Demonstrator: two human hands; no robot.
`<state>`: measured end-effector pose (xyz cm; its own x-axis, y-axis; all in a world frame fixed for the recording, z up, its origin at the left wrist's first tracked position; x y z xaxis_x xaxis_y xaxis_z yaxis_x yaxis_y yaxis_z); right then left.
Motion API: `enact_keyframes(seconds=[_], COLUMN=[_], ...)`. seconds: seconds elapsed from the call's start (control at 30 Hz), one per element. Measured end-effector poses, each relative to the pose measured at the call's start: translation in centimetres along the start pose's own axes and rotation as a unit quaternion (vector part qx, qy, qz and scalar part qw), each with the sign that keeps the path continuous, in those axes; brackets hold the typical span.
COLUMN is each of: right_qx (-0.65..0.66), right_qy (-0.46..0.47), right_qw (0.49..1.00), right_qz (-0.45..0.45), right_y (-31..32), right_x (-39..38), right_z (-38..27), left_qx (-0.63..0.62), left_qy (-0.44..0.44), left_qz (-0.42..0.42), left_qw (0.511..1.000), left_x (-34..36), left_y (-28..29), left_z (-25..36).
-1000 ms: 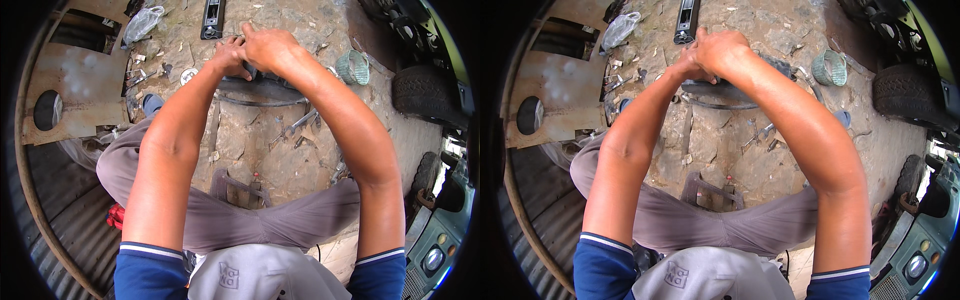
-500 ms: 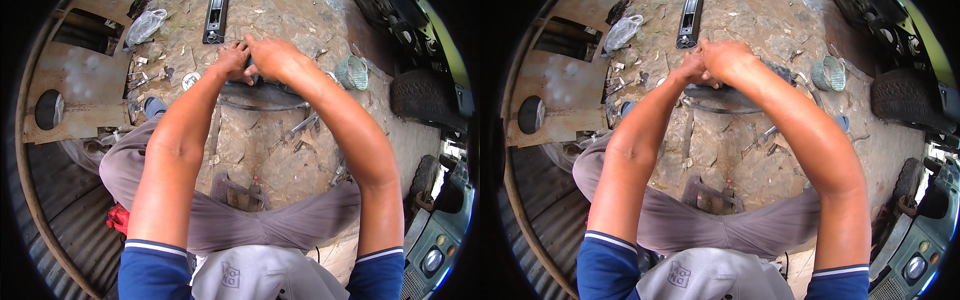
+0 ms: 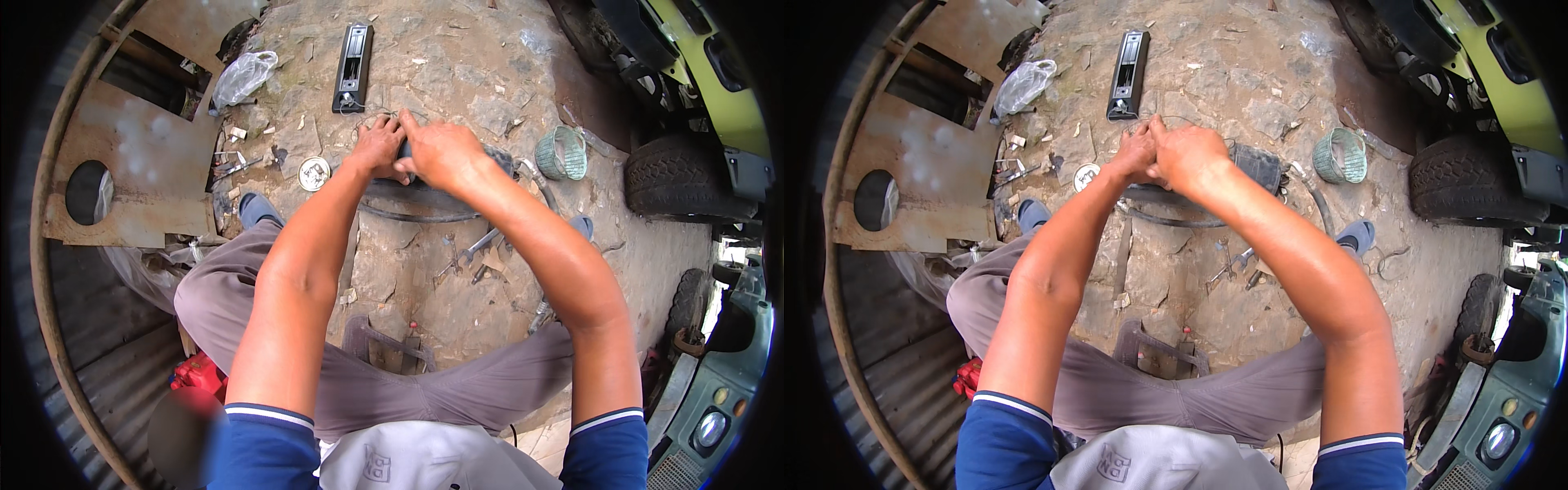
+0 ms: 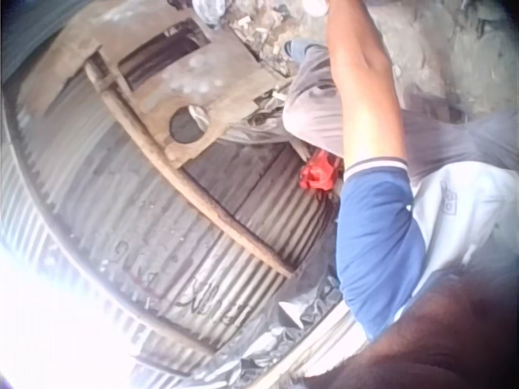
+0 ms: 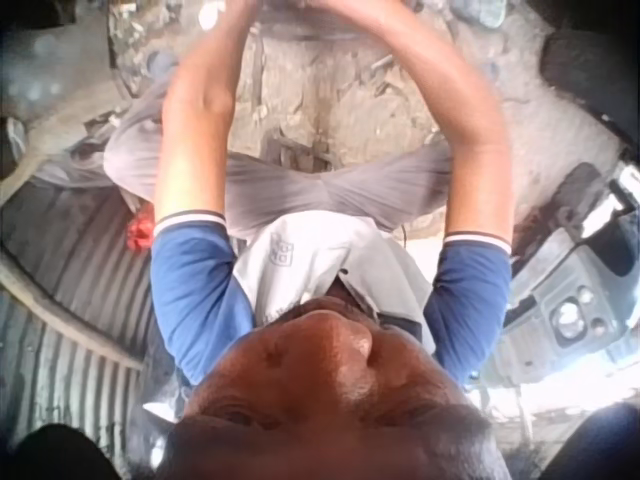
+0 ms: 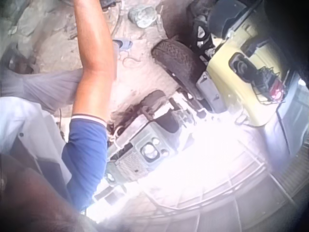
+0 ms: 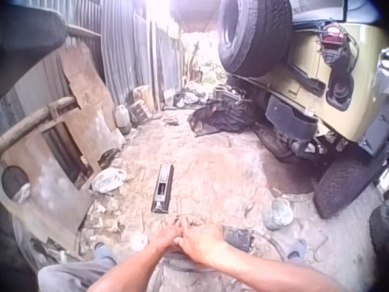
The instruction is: The person disassembles and wipes an automotive blower motor housing while sitting on the ground, using a screwdriver to remove screws and a cloth to clean a detached hose.
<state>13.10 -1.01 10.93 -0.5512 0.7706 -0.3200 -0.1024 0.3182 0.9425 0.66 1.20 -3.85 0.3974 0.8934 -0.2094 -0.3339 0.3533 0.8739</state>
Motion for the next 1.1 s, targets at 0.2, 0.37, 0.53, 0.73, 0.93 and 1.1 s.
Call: enact_keyframes(seconds=[0.2,0.37,0.53,0.73,0.93,1.1], right_qx=[0.031,0.059,0.055,0.005,0.064,0.091], right_qy=[-0.003,0.037,0.032,-0.009,-0.010,-0.084], right_qw=[0.999,0.997,0.997,1.000,0.994,0.989], right_qz=[-0.034,-0.014,0.045,0.009,0.083,0.082], right_y=[-0.2,-0.3,-0.3,-1.6,0.8,3.5], right_x=[0.5,-0.3,-0.2,0.2,-3.5,-8.1], right_z=[0.4,0.1,0.5,-0.2,1.8,5.4], left_qx=[-0.016,-0.024,-0.013,-0.007,0.017,0.035], left_qy=[-0.001,0.007,0.008,-0.009,0.010,0.025], left_qz=[0.014,-0.010,-0.025,0.036,-0.004,-0.020], left_qw=[1.000,1.000,1.000,0.999,1.000,0.999], left_x=[-0.4,-0.5,-0.4,-0.5,-0.5,-0.2], left_y=[-0.1,0.0,0.0,-0.5,0.4,0.7], left_z=[0.0,-0.3,0.1,0.1,0.3,0.5])
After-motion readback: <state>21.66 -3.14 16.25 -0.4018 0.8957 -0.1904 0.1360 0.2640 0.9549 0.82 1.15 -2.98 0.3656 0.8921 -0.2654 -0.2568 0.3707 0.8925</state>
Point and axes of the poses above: each hand's wrist, its own x-axis towards the middle knuckle, its own y-axis out of the back of the hand, z = x × y, the point moved 3 cm from there along x, towards the middle knuckle, and after that the axes turned 5 degrees about -x, right-handed, at the moved point
